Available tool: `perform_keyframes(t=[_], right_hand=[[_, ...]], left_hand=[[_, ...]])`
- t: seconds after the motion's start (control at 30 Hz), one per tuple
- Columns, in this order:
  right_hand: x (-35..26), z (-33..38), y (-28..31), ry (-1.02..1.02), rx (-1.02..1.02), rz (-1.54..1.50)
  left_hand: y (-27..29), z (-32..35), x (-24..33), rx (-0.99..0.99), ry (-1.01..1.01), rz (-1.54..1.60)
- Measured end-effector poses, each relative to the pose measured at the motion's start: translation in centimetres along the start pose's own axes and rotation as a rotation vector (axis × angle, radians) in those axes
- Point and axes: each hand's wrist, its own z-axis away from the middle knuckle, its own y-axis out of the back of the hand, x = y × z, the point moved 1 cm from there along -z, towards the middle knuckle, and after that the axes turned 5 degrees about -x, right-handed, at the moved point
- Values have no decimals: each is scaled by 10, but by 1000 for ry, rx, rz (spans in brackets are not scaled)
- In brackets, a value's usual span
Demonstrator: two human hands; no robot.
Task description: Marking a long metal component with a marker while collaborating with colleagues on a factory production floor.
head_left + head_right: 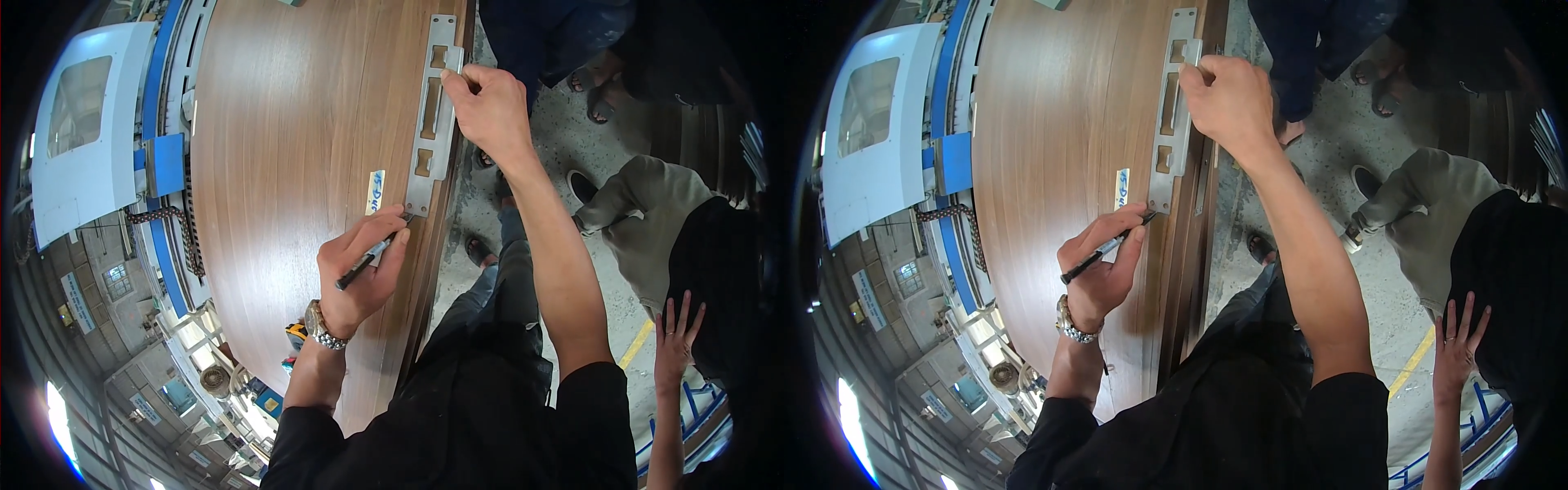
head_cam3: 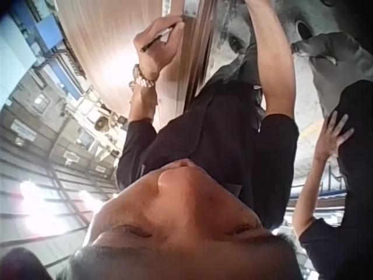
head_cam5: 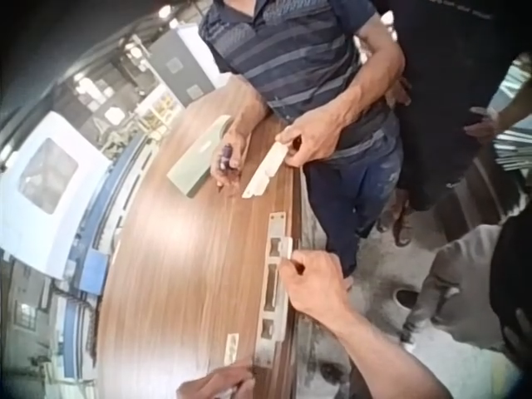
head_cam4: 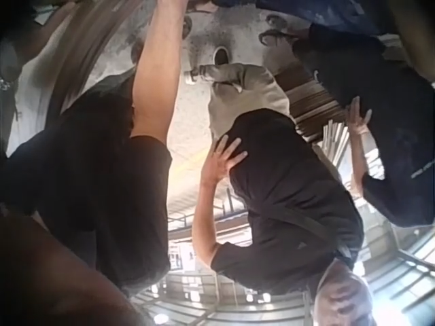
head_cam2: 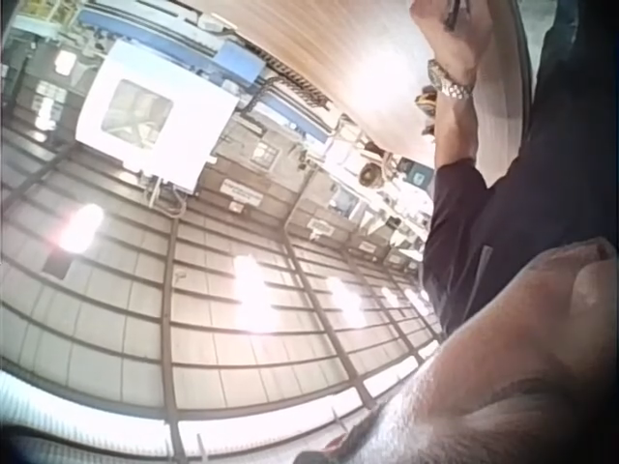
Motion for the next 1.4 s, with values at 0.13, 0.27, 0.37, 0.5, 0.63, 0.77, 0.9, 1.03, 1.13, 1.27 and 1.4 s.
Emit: perform_keyframes(t=[0.13, 0.27, 0.37, 0.5, 0.63, 0.77, 0.9, 1.03, 1.13, 1.27, 1.4], right_hand=[[2, 0, 3, 27, -5, -1], [5, 1, 0, 41, 22, 3], [5, 1, -1, 45, -2, -2], [5, 0, -1, 57, 5, 6], [4, 0, -2, 56, 26, -1], [6, -1, 0, 60, 12, 6], [7, -1, -1, 66, 19, 14], [5, -1, -2, 59, 14, 11], [6, -1, 0, 28, 6, 13], [3, 0, -1, 36, 12, 19], [5, 0, 1, 44, 12, -14]], left_hand=[[-2, -2, 7, -28, -59, -13], [-1, 3, -4, 32, -57, -12], [-4, 2, 2, 16, -75, -18], [-3, 1, -2, 20, -95, -23], [-2, 0, 4, 29, -90, -56], [-3, -1, 0, 20, -89, -13], [6, 0, -15, 46, 24, 29], [8, 1, -21, 22, 39, 163], [8, -1, -21, -1, 37, 188], [11, -4, -23, -15, 13, 188], [10, -9, -17, -32, 48, 209]])
